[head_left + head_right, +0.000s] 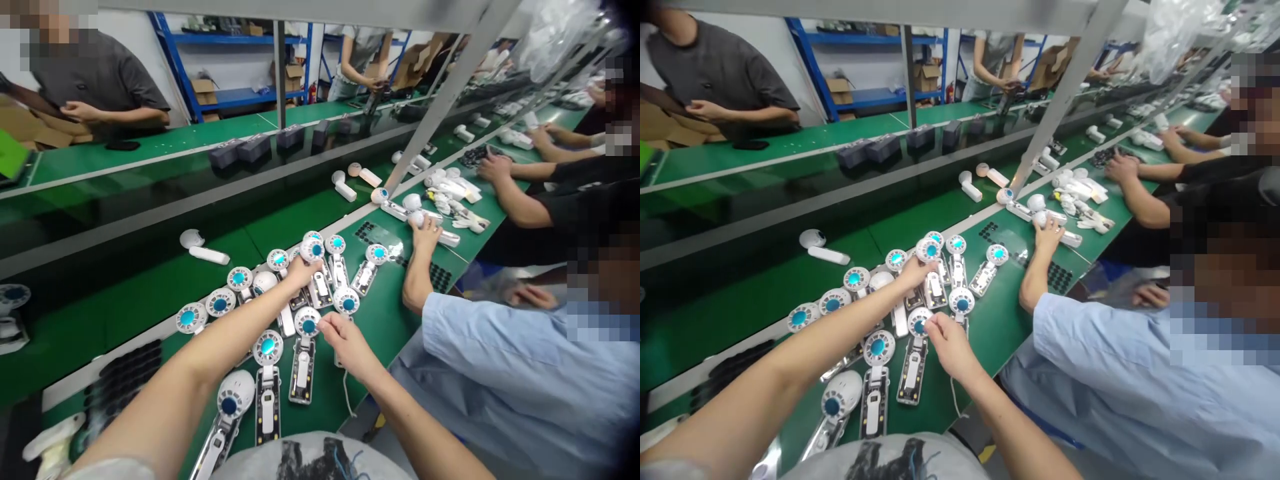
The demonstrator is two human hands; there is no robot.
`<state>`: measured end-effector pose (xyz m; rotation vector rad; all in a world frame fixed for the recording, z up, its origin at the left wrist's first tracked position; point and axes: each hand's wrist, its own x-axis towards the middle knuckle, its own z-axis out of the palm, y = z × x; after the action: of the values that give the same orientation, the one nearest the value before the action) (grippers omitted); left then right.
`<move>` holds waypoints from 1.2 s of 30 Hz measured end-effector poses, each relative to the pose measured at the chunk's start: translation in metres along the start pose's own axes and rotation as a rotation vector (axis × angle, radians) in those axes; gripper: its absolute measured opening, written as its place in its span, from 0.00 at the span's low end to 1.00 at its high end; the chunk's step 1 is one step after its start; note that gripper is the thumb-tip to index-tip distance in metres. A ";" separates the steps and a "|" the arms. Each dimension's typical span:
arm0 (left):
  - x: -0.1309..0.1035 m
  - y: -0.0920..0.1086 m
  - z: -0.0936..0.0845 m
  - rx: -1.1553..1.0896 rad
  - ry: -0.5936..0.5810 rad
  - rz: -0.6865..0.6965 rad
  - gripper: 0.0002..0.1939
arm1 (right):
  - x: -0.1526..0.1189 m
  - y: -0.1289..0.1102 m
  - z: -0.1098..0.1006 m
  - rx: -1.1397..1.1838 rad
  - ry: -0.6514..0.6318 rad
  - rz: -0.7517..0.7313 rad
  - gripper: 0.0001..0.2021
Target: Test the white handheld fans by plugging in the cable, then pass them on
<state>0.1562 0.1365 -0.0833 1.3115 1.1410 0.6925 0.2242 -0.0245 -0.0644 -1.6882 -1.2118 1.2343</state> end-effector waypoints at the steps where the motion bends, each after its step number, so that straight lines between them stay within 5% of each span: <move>1: 0.008 0.000 0.004 0.061 0.006 -0.006 0.15 | 0.009 0.006 0.000 0.004 0.010 0.008 0.12; 4: 0.023 0.006 -0.002 0.230 0.026 -0.016 0.17 | 0.037 0.022 0.000 0.014 -0.001 0.029 0.13; 6: 0.029 0.013 -0.026 0.288 0.067 0.011 0.22 | 0.051 0.031 -0.002 0.029 -0.026 0.058 0.14; 9: 0.040 0.021 -0.092 0.341 0.288 0.060 0.30 | 0.061 0.037 -0.003 0.057 -0.074 0.109 0.15; 13: 0.062 0.010 -0.193 0.277 0.960 -0.207 0.38 | 0.062 0.038 -0.005 0.088 -0.133 0.167 0.18; 15: 0.073 -0.004 -0.223 0.183 1.049 -0.339 0.37 | 0.062 0.036 -0.005 0.088 -0.139 0.195 0.19; 17: 0.081 -0.018 -0.235 0.076 0.992 -0.374 0.30 | 0.060 0.031 -0.006 0.071 -0.140 0.201 0.19; 21: 0.083 -0.022 -0.232 -0.187 0.789 -0.291 0.15 | 0.049 0.015 -0.012 0.037 -0.130 0.147 0.18; 26: 0.038 0.014 -0.218 -0.481 0.447 -0.127 0.05 | 0.025 -0.016 -0.017 0.058 -0.133 0.074 0.16; 30: -0.023 0.036 -0.184 -0.739 0.239 -0.124 0.22 | 0.009 -0.045 -0.005 -0.039 -0.142 -0.066 0.13; 36: -0.096 0.028 -0.118 -0.671 0.224 -0.123 0.31 | -0.008 -0.076 0.021 -0.128 -0.130 -0.273 0.10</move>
<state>0.0207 0.0993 -0.0184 0.6025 1.0243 1.0370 0.1820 -0.0088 0.0007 -1.4878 -1.5711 1.1322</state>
